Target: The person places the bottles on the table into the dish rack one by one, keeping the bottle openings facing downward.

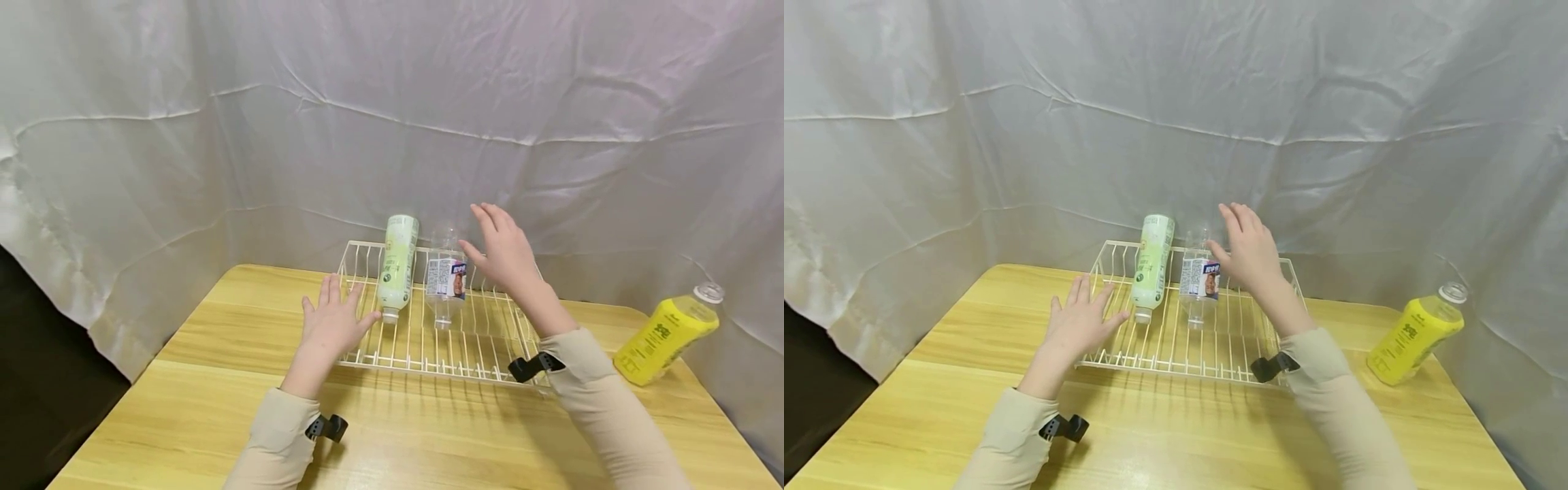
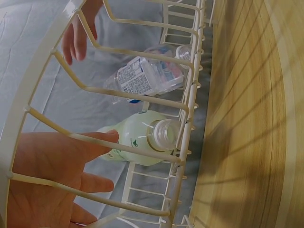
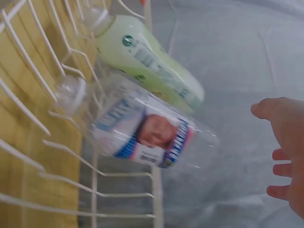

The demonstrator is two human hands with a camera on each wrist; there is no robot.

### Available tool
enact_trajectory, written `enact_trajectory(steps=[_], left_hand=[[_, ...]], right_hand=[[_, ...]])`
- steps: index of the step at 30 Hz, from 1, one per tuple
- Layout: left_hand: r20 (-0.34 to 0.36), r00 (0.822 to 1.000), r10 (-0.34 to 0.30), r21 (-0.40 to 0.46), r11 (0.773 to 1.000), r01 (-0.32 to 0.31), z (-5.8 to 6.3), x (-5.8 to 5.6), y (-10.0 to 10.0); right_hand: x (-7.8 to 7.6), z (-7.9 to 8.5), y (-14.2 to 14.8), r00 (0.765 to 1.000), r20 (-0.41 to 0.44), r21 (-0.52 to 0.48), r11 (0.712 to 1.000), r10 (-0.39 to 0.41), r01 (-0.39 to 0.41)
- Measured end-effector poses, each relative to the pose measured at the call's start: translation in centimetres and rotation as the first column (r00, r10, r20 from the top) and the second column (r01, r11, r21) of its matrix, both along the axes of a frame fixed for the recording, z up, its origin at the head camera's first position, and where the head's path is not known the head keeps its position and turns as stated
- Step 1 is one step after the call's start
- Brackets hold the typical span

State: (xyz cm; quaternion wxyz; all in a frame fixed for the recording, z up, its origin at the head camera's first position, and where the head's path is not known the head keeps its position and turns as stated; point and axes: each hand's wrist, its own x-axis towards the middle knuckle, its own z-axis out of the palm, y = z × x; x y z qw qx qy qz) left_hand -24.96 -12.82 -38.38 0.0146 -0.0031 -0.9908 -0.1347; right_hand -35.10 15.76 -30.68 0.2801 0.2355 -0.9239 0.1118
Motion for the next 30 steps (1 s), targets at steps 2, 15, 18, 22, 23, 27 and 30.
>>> enact_trajectory(steps=[2,15,18,22,23,27,30], left_hand=[[0.004,1.0,-0.001,0.001,1.0,0.001,0.0,0.0,0.0],[-0.004,1.0,0.0,-0.002,1.0,0.0,0.1,-0.1,-0.3],[-0.002,1.0,0.0,-0.011,1.0,-0.001,0.0,-0.1,-0.4],[-0.003,1.0,0.003,-0.018,1.0,-0.003,0.1,-0.1,-0.5],[-0.003,1.0,0.003,-0.018,1.0,-0.003,0.1,-0.1,-0.5],[-0.001,1.0,0.003,-0.018,1.0,-0.003,0.1,-0.1,-0.6],[0.0,1.0,0.005,-0.018,1.0,-0.005,0.1,-0.1,-0.6]], right_hand=[[0.4,0.4,0.7,1.0,-0.019,-0.014,1.0,-0.006,0.006],[4.4,1.2,4.2,1.0,-0.027,-0.093,0.996,-0.009,0.006],[5.7,1.0,5.3,1.0,-0.024,-0.107,0.994,-0.003,0.0],[7.3,0.5,6.8,1.0,0.001,-0.165,0.986,-0.017,0.016],[7.7,0.4,7.2,1.0,0.0,-0.188,0.982,-0.019,0.019],[9.2,-0.5,9.0,0.999,-0.018,-0.278,0.96,-0.034,0.028],[10.0,-1.6,10.3,0.998,-0.059,-0.334,0.942,-0.036,0.014]])
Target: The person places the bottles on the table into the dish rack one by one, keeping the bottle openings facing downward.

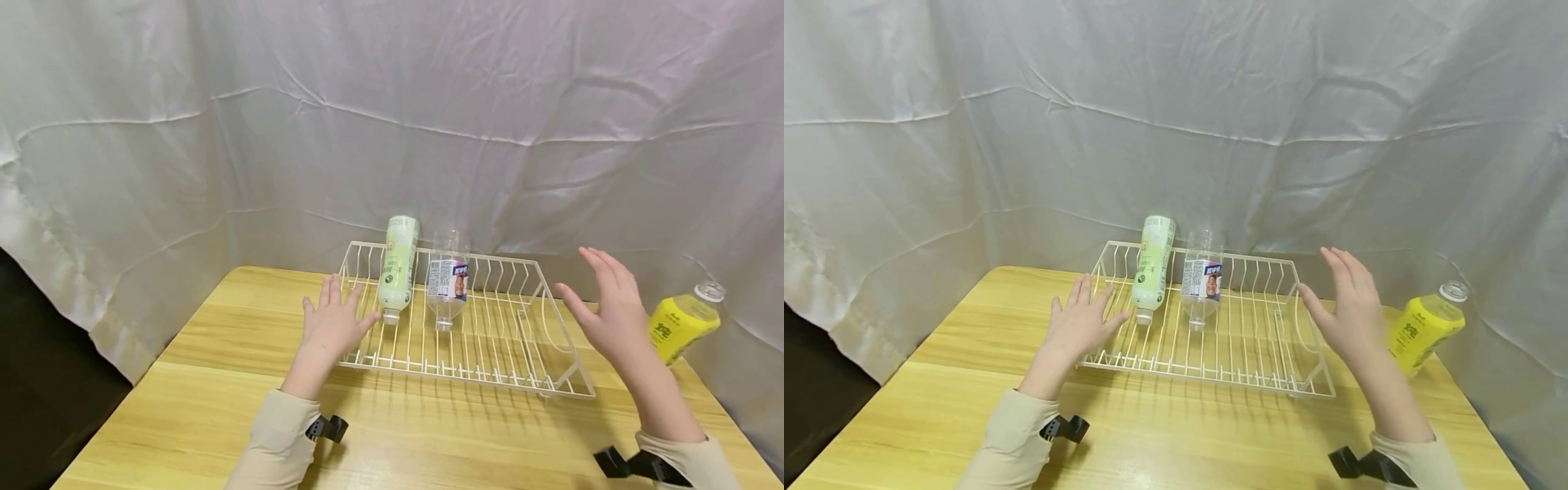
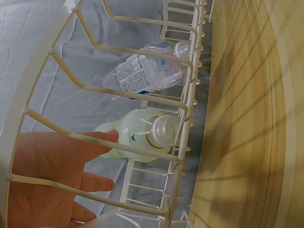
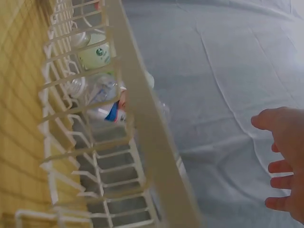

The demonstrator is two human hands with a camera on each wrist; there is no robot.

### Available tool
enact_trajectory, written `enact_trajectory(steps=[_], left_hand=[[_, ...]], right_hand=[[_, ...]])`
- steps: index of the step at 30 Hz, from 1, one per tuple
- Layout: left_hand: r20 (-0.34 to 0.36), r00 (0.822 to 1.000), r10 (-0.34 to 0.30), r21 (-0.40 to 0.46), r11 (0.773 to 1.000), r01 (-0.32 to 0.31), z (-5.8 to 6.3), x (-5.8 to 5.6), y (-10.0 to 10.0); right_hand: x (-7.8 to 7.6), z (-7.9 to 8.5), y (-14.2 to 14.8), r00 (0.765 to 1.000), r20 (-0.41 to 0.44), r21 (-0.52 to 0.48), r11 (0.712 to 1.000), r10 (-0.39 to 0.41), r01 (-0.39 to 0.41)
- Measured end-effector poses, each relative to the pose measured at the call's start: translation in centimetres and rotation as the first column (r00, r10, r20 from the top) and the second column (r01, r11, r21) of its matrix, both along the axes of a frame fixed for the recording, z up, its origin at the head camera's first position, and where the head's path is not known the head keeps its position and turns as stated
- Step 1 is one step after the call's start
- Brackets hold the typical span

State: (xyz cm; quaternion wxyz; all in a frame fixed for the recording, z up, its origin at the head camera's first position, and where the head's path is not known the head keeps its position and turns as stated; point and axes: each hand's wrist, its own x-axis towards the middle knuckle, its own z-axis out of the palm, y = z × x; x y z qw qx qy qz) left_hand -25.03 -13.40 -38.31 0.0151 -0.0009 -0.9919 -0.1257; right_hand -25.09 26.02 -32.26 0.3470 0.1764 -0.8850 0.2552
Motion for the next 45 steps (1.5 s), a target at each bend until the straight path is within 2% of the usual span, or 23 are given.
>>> enact_trajectory(steps=[8,14,17,21,24,32,39,45], left_hand=[[-0.002,1.0,-0.001,-0.005,1.0,0.001,0.0,0.0,0.1],[-0.006,1.0,0.0,-0.001,1.0,0.0,0.0,0.1,0.1],[-0.005,1.0,-0.002,0.005,1.0,0.002,0.0,0.2,0.1],[0.0,1.0,-0.002,0.009,1.0,0.002,0.0,0.2,0.2],[-0.002,1.0,0.0,0.008,1.0,0.0,0.0,0.2,0.1],[-0.008,1.0,-0.004,0.006,1.0,0.004,0.0,-0.1,0.1],[-0.021,1.0,0.0,-0.001,1.0,0.0,0.1,-0.1,-0.1],[-0.014,1.0,-0.01,0.001,1.0,0.01,-0.1,0.0,-0.1]], right_hand=[[2.0,-3.1,2.7,0.999,-0.021,-0.079,0.996,-0.035,0.033],[2.9,-5.7,4.2,0.998,-0.056,-0.093,0.995,-0.032,0.027],[3.3,-6.8,5.0,0.997,-0.059,-0.097,0.994,-0.059,0.053],[3.8,-7.7,6.0,0.993,-0.008,-0.092,0.989,-0.114,0.112],[3.9,-8.1,6.6,0.99,0.021,-0.077,0.987,-0.137,0.138],[3.7,-7.7,8.1,0.98,-0.014,-0.082,0.977,-0.198,0.196],[3.3,-7.3,9.8,0.959,-0.045,-0.11,0.956,-0.279,0.273],[3.2,-7.9,11.4,0.941,-0.054,-0.143,0.935,-0.334,0.323]])
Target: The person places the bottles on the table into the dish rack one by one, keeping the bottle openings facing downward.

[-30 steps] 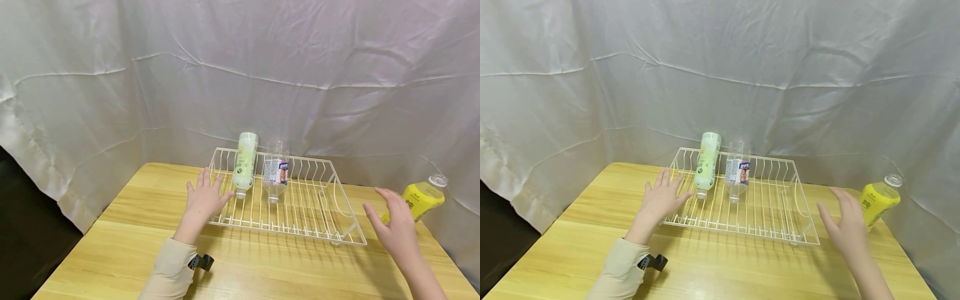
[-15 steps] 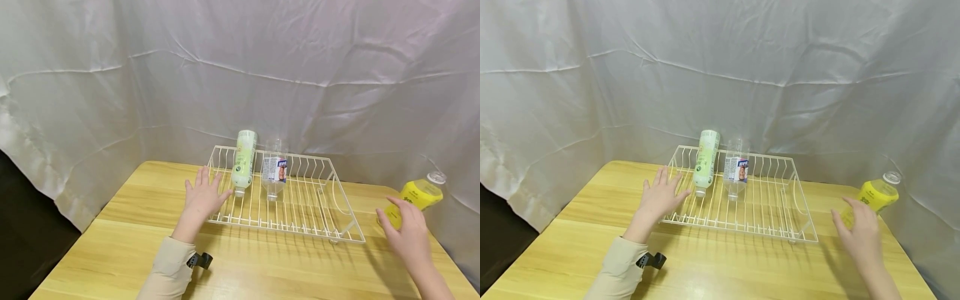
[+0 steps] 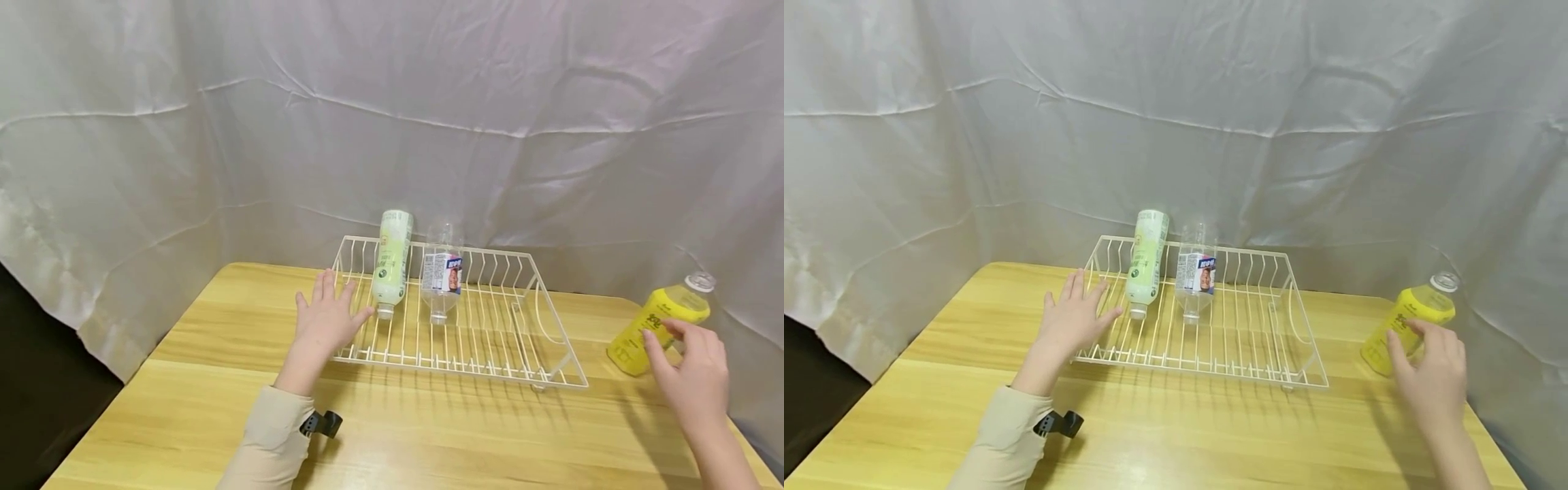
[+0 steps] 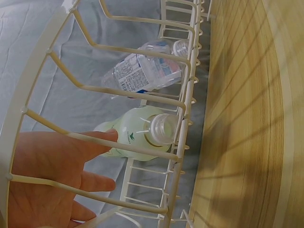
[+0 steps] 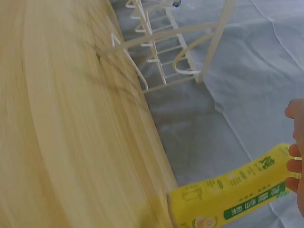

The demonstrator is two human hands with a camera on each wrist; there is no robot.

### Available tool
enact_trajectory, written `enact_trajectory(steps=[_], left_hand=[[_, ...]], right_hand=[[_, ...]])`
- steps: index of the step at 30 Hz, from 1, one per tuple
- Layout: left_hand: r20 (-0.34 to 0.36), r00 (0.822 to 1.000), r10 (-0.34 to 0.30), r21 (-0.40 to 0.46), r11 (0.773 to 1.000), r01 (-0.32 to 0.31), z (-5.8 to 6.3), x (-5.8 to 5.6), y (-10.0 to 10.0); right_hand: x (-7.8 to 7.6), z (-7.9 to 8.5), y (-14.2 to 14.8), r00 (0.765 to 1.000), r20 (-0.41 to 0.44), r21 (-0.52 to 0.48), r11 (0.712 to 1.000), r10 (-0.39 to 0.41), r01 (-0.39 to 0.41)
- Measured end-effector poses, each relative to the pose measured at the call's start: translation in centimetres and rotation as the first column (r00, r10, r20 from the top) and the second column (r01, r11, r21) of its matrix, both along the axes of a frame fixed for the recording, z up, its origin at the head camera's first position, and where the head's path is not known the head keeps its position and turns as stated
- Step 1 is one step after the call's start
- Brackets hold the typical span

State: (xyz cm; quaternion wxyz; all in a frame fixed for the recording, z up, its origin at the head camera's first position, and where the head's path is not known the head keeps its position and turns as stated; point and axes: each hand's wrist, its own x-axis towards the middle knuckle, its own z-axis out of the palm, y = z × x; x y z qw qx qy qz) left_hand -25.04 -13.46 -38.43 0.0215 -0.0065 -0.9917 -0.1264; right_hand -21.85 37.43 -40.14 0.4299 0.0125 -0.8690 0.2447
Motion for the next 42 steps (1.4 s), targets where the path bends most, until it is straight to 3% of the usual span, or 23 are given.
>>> enact_trajectory(steps=[11,17,20,24,28,30,37,42], left_hand=[[-0.008,1.0,0.007,0.011,1.0,-0.007,0.0,0.1,0.1],[-0.012,1.0,0.008,0.008,1.0,-0.008,0.0,0.1,0.1],[-0.008,1.0,0.009,0.014,1.0,-0.009,0.0,0.2,0.1],[-0.006,1.0,0.008,0.022,1.0,-0.008,0.0,0.2,0.1],[-0.009,1.0,0.008,0.023,1.0,-0.007,-0.1,0.1,0.1],[-0.009,1.0,0.008,0.021,1.0,-0.008,-0.1,0.1,0.1],[-0.004,1.0,0.005,0.021,1.0,-0.004,-0.1,0.1,0.0],[-0.002,1.0,0.003,0.025,1.0,-0.003,-0.1,0.1,0.0]], right_hand=[[-0.6,-1.9,1.4,0.998,0.008,-0.101,0.993,-0.059,0.06],[-0.8,-3.0,2.3,0.984,0.117,-0.145,0.978,-0.135,0.151],[-0.8,-3.2,2.8,0.957,0.237,-0.143,0.968,-0.169,0.206],[-0.8,-3.5,3.7,0.886,0.424,-0.111,0.96,-0.189,0.258],[-0.9,-4.1,4.6,0.814,0.55,-0.049,0.966,-0.187,0.255],[-1.0,-4.4,5.0,0.791,0.586,-0.018,0.973,-0.178,0.232],[-1.6,-5.6,5.4,0.768,0.632,0.004,0.992,-0.102,0.128],[-1.9,-5.7,5.4,0.756,0.651,0.003,0.995,-0.076,0.097]])
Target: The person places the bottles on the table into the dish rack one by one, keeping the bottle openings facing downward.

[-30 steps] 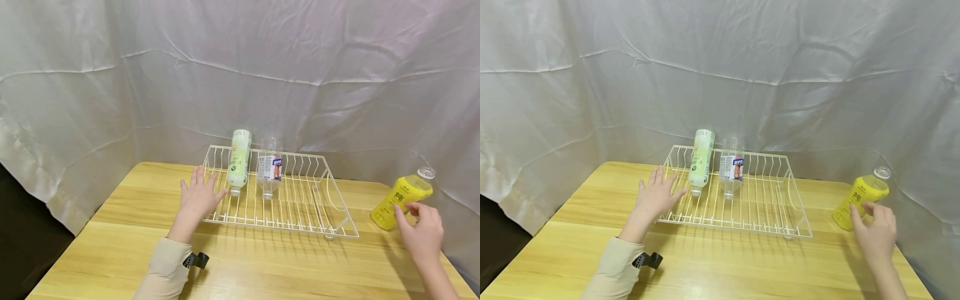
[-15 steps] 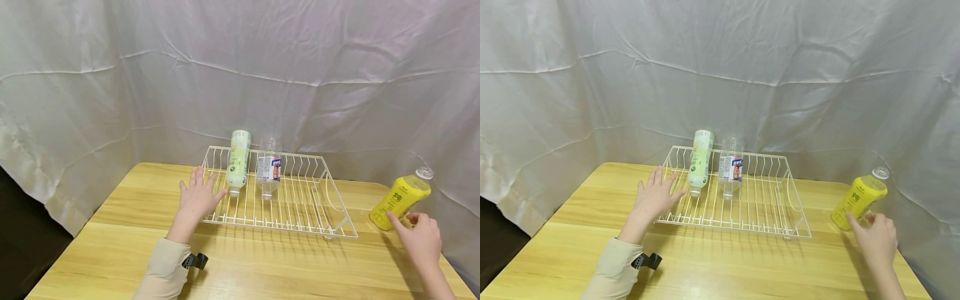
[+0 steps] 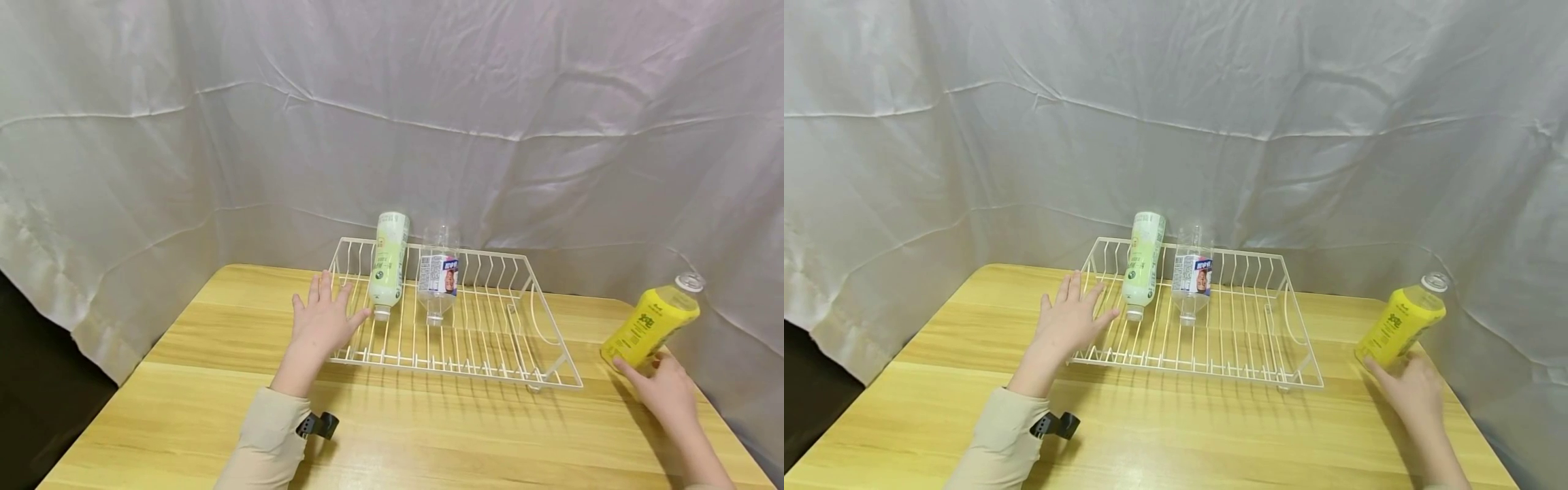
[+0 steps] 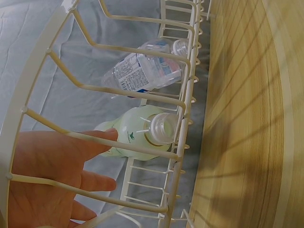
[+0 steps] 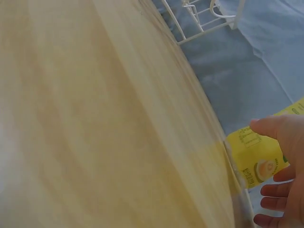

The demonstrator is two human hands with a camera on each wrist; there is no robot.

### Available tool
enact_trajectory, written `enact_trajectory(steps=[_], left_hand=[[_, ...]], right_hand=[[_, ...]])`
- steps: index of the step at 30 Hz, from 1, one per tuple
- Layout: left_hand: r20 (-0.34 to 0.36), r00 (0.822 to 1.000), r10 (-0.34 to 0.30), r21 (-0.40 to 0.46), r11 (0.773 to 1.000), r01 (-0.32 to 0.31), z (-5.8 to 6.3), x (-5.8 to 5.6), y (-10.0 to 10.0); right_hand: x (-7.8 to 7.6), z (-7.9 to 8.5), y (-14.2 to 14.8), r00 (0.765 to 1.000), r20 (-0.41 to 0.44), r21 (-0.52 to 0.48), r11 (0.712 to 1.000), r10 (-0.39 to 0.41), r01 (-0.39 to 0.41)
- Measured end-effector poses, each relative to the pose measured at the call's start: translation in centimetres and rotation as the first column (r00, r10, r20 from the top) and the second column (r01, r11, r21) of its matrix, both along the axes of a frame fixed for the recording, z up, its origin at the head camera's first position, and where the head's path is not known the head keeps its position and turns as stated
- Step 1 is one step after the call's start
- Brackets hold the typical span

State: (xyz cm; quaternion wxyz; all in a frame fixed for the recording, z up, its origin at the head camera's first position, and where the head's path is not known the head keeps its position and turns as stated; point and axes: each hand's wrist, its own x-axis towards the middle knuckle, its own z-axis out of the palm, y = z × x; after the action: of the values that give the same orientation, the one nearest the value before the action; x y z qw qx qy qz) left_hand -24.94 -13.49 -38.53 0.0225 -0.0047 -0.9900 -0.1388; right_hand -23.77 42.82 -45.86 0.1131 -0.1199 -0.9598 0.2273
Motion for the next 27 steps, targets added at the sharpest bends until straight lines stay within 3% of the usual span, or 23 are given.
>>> enact_trajectory(steps=[5,12,20,27], left_hand=[[0.0,1.0,-0.005,-0.005,1.0,0.005,0.0,-0.07,-0.05],[0.002,1.0,-0.008,-0.007,1.0,0.008,0.04,-0.08,-0.14],[0.011,1.0,-0.01,0.0,1.0,0.01,0.21,0.06,-0.17],[0.009,1.0,-0.013,0.003,1.0,0.013,0.27,0.13,-0.2]], right_hand=[[-0.04,0.0,-0.08,1.0,0.021,-0.008,1.0,0.002,-0.002],[0.04,0.02,-0.24,0.999,0.035,-0.092,0.996,0.003,0.0],[0.22,0.03,-0.07,1.0,0.022,-0.18,0.984,0.011,-0.006],[0.38,-0.15,0.12,1.0,-0.009,-0.189,0.982,0.004,-0.005]])
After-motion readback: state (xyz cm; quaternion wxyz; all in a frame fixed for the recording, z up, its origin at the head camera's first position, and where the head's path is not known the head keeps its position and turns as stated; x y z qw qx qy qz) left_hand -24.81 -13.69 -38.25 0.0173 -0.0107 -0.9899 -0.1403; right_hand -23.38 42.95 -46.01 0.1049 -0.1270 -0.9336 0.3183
